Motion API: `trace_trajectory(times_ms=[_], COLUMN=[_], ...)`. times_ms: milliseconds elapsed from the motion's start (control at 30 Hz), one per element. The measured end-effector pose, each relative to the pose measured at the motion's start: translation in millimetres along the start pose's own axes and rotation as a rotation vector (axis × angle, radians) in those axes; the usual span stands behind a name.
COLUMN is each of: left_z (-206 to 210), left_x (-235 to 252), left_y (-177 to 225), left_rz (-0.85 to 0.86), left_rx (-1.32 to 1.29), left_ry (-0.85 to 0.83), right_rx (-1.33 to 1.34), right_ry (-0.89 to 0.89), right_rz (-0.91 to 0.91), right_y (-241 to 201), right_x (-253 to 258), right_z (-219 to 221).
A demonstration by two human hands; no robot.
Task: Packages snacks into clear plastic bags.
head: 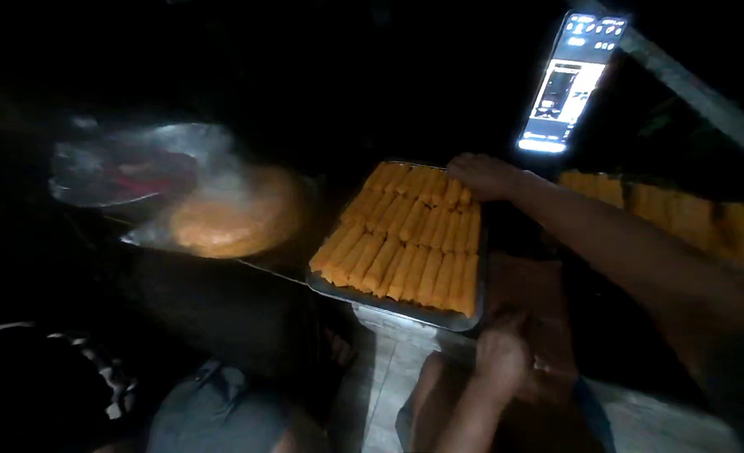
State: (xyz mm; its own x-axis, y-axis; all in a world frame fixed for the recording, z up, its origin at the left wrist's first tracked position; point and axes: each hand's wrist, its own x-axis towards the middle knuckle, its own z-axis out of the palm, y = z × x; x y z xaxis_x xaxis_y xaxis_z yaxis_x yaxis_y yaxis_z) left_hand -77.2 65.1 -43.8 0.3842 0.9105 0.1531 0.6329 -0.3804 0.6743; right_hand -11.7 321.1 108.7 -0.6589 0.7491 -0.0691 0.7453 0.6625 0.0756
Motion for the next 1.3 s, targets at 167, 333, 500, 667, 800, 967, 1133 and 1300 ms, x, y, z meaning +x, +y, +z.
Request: trace_trajectory(times_ms=[167,333,500,667,800,967,1133,1300], left_z=[-0.5,2.3,-3.7,-5.6,-8.6,-6.3,-11.0,-2.3], left_x=[-1.3,-2.6,-2.3,-2.4,-3.9,-3.9,-2.3,-4.0], left_y=[-2.1,-4.0,0.6,3.0,4.4,2.9,6.6,2.0], left_rz=[0.066,0.155,-0.035,-0.070,-0.108,-0.035,-0.097,-0.032], left_rx=[-0.031,-0.010,-0.140,-0.152,-0.169,-0.151,-0.171,-0.163], left_ry=[0.051,0.111,-0.001,-0.002,-0.038,0.007,-0.046,0.024], right_rx=[0.117,0.112,0.068,0.138,0.170,0.152,0.049,0.073], right_ry=[-0.078,-0.090,-0.074,-0.084,-0.087,-0.093,-0.028,-0.046], right_rz=[0.050,0.044,0.001,0.028,0.036,0.044,-0.026,-0.038], right_y=[-12.0,-11.0,-11.2,-7.4,-7.8,-6.8,3.4,-1.5], right_x=[10.9,15.8,17.7,18.8,20.6,23.9,21.8,16.1], right_z=[-1.5,-4.5,-3.3,0.1,-2.3,-5.6,2.3,0.4])
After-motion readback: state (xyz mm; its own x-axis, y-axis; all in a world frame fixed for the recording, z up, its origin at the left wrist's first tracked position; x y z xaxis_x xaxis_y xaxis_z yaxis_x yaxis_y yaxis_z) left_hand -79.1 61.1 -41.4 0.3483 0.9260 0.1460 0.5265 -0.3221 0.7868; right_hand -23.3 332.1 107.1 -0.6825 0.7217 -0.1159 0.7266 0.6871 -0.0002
